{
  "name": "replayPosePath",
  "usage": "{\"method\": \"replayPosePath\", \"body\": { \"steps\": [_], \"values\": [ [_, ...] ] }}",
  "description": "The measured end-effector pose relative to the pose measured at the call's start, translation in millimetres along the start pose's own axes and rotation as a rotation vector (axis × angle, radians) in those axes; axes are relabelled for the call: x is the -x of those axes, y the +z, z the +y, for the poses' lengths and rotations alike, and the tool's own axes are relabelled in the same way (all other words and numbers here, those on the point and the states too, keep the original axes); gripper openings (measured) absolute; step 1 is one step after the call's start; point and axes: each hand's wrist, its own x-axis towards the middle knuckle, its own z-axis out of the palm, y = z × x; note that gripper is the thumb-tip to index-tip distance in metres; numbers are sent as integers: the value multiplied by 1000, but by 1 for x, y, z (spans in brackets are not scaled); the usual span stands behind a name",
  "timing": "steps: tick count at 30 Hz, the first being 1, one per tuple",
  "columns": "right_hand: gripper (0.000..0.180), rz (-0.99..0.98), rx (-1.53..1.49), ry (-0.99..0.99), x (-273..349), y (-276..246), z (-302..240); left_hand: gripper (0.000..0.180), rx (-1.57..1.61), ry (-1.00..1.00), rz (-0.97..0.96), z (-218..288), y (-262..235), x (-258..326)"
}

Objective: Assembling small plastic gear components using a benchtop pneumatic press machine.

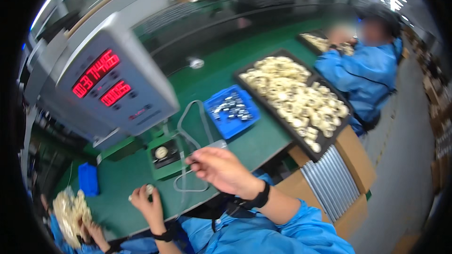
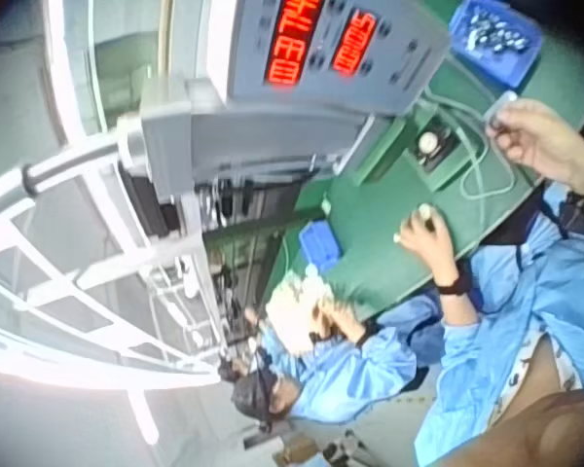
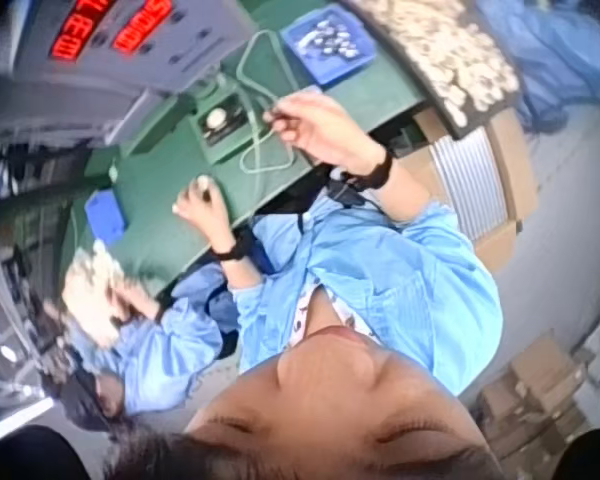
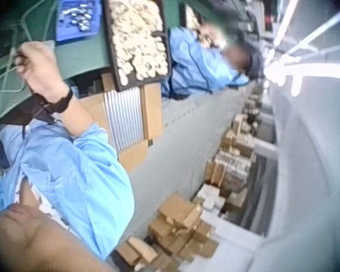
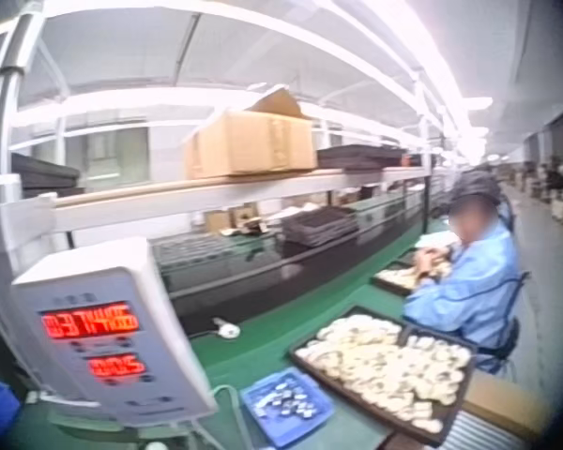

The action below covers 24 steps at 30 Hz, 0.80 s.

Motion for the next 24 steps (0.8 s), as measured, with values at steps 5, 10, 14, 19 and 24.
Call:
{"method": "replayPosePath", "body": {
  "steps": [5,10,14,19,24],
  "values": [
    [16,-129,-147,102,-9,5,6,32,25,-96,14,11,-7,2],
    [27,-81,-132,104,-23,12,14,34,39,-123,-1,14,-12,1],
    [32,-146,-166,88,-68,9,38,34,38,-129,-7,15,-11,-3],
    [28,-107,-226,159,-99,30,65,33,51,-138,17,17,-11,-4],
    [26,-110,-286,158,-113,33,75,34,24,-130,19,16,-11,-3]
  ]
}}
